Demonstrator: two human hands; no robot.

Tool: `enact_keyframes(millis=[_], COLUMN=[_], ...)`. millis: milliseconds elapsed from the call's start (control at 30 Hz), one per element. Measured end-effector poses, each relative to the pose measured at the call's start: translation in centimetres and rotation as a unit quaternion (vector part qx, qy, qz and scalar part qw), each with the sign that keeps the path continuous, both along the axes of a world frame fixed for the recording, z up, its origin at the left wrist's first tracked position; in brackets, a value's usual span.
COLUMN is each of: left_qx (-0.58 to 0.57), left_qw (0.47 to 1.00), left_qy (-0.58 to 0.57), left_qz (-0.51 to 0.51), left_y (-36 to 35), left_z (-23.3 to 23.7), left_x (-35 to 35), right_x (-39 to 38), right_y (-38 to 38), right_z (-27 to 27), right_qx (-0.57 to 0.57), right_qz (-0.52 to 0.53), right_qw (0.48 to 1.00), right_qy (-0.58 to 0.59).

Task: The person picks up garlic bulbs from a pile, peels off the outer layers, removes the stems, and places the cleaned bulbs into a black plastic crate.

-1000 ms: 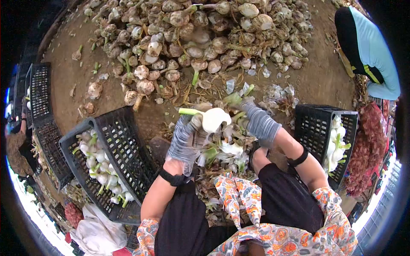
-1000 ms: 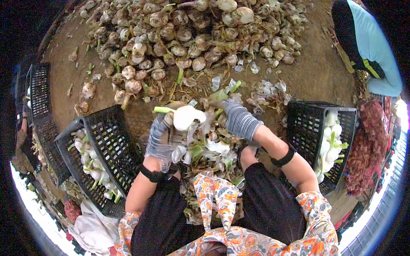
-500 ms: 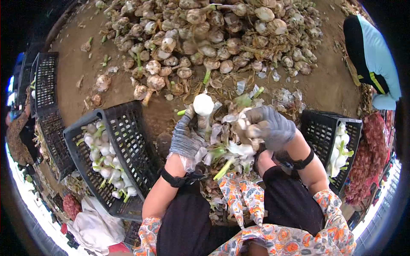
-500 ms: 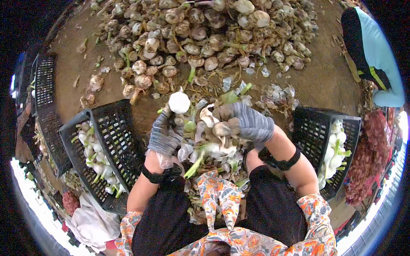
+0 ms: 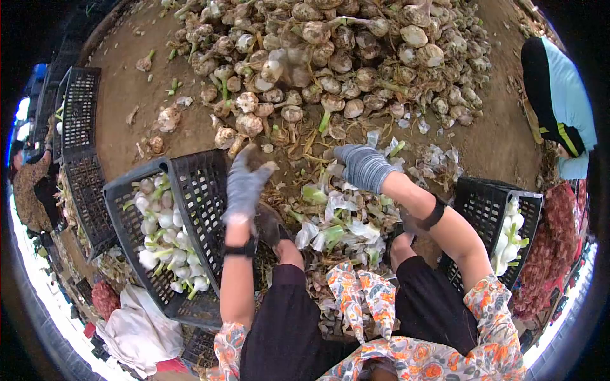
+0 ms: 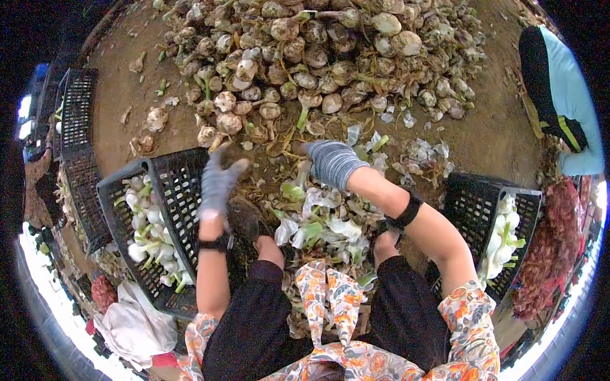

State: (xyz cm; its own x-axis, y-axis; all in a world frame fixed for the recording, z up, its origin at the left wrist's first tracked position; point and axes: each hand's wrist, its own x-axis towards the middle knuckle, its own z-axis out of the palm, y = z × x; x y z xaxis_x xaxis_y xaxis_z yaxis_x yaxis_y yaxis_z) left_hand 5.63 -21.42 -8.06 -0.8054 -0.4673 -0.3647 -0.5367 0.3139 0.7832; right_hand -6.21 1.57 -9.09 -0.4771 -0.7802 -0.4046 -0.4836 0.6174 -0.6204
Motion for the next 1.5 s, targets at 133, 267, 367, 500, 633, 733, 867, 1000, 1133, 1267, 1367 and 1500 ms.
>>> enact_keyframes(millis=[133, 267, 367, 500, 633, 733, 867, 1000, 1133, 1267, 1367, 1500], left_qx=[-0.276, -0.315, -0.199, -0.144, -0.147, -0.036, 0.157, 0.409, 0.609, 0.499, 0.446, 0.286], left_qw=[0.956, 0.940, 0.973, 0.971, 0.961, 0.965, 0.961, 0.898, 0.786, 0.854, 0.869, 0.926], left_qy=[-0.057, -0.006, 0.035, 0.087, 0.160, 0.209, 0.204, 0.158, 0.094, 0.147, 0.215, 0.241], left_qz=[-0.083, -0.128, -0.114, -0.169, -0.170, -0.155, -0.106, -0.030, 0.057, 0.026, -0.006, -0.050], left_y=[2.0, 1.7, 4.6, 8.9, 9.5, 9.9, 10.3, 10.8, 10.6, 11.5, 11.4, 11.1], left_z=[-8.2, -9.6, -5.6, 0.5, 2.3, 2.7, 2.2, 2.4, 3.7, 3.1, 3.0, 2.2], left_x=[-3.2, -3.3, -2.7, -1.7, -1.5, -1.3, -1.1, -1.2, -1.4, -1.1, -1.4, -1.2], right_x=[0.1, 0.9, 0.4, 1.1, 1.1, 2.2, 1.3, 1.7, 1.6, 1.1, 0.9, 1.6], right_y=[-1.6, -1.7, -1.9, -0.4, 1.7, 2.1, 4.3, 5.4, 5.5, 6.0, 5.5, 4.5], right_z=[-1.1, -3.5, 0.0, 0.2, 2.1, 2.2, 2.7, 2.1, 4.5, 5.2, 5.5, 4.0], right_qx=[-0.005, -0.041, -0.065, -0.059, -0.246, -0.354, -0.240, -0.269, -0.280, -0.237, -0.241, -0.207], right_qz=[-0.055, -0.124, -0.177, -0.242, -0.334, -0.362, -0.292, -0.301, -0.280, -0.295, -0.295, -0.363], right_qw=[0.995, 0.987, 0.977, 0.964, 0.886, 0.837, 0.908, 0.878, 0.892, 0.885, 0.892, 0.864], right_qy=[-0.078, -0.093, -0.097, -0.093, -0.206, -0.206, -0.183, -0.258, -0.219, -0.270, -0.244, -0.282])
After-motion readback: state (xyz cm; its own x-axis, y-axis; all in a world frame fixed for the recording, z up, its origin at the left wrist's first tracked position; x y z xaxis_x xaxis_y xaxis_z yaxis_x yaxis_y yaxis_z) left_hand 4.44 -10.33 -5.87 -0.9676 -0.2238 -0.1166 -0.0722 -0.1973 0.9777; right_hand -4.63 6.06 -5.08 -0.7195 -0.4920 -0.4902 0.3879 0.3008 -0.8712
